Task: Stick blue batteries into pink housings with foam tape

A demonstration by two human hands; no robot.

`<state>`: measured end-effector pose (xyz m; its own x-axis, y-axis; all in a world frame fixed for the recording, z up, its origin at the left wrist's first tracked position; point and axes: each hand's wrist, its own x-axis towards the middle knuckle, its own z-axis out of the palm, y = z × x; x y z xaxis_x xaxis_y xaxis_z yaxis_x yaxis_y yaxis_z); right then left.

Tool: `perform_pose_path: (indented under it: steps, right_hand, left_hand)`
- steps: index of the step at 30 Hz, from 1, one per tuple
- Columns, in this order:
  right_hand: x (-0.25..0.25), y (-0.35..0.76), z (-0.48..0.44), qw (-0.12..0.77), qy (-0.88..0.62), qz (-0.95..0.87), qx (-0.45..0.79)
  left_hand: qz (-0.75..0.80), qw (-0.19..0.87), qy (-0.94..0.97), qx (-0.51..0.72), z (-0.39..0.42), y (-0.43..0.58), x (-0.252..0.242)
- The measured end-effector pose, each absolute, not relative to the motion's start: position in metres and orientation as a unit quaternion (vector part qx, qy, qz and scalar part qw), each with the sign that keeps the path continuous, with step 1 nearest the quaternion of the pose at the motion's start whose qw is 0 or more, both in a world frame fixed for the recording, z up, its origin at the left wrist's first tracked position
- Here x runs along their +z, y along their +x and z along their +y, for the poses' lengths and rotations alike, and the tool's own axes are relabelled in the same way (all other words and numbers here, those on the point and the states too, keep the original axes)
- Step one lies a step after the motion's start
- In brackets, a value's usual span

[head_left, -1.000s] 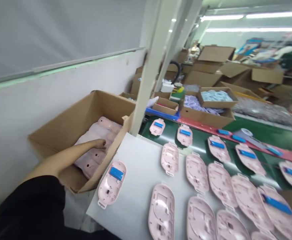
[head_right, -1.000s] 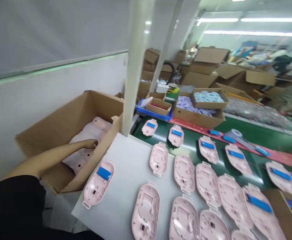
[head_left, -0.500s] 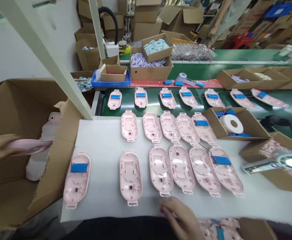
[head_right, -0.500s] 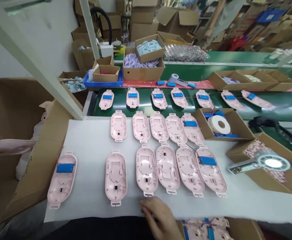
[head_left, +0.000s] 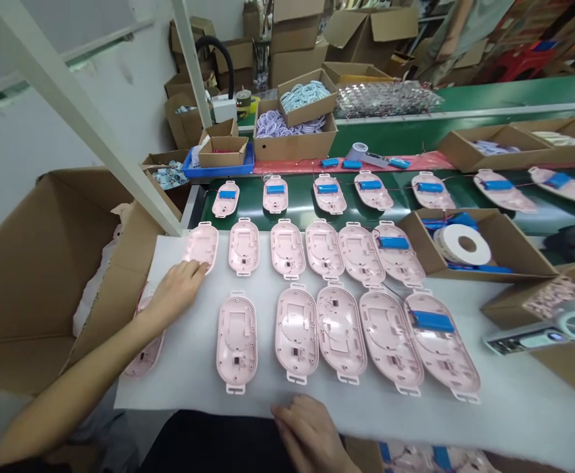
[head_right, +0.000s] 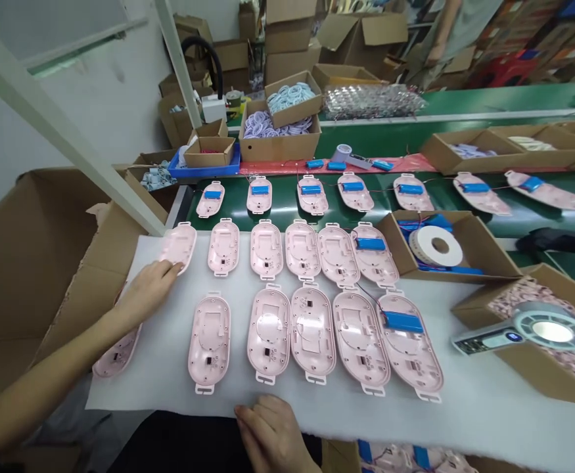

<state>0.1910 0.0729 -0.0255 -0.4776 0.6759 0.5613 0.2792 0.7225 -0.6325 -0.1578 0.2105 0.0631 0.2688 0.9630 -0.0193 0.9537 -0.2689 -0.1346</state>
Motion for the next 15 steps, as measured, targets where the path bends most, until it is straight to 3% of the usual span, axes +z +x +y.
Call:
perform_pose_path:
  steps: [6,15]
  right_hand:
    - [-0.033,0.216,0.067,0.447,-0.302,-0.808,0.238]
    - [-0.029,0.198,0.075,0.431,-0.277,-0.831,0.215]
  left_hand:
    - [-0.614,0.065,-0.781,0.094,0.263,-0.166,0.022]
    - [-0.621,0.050,-0.780,0.056,0.236,-0.166,0.029]
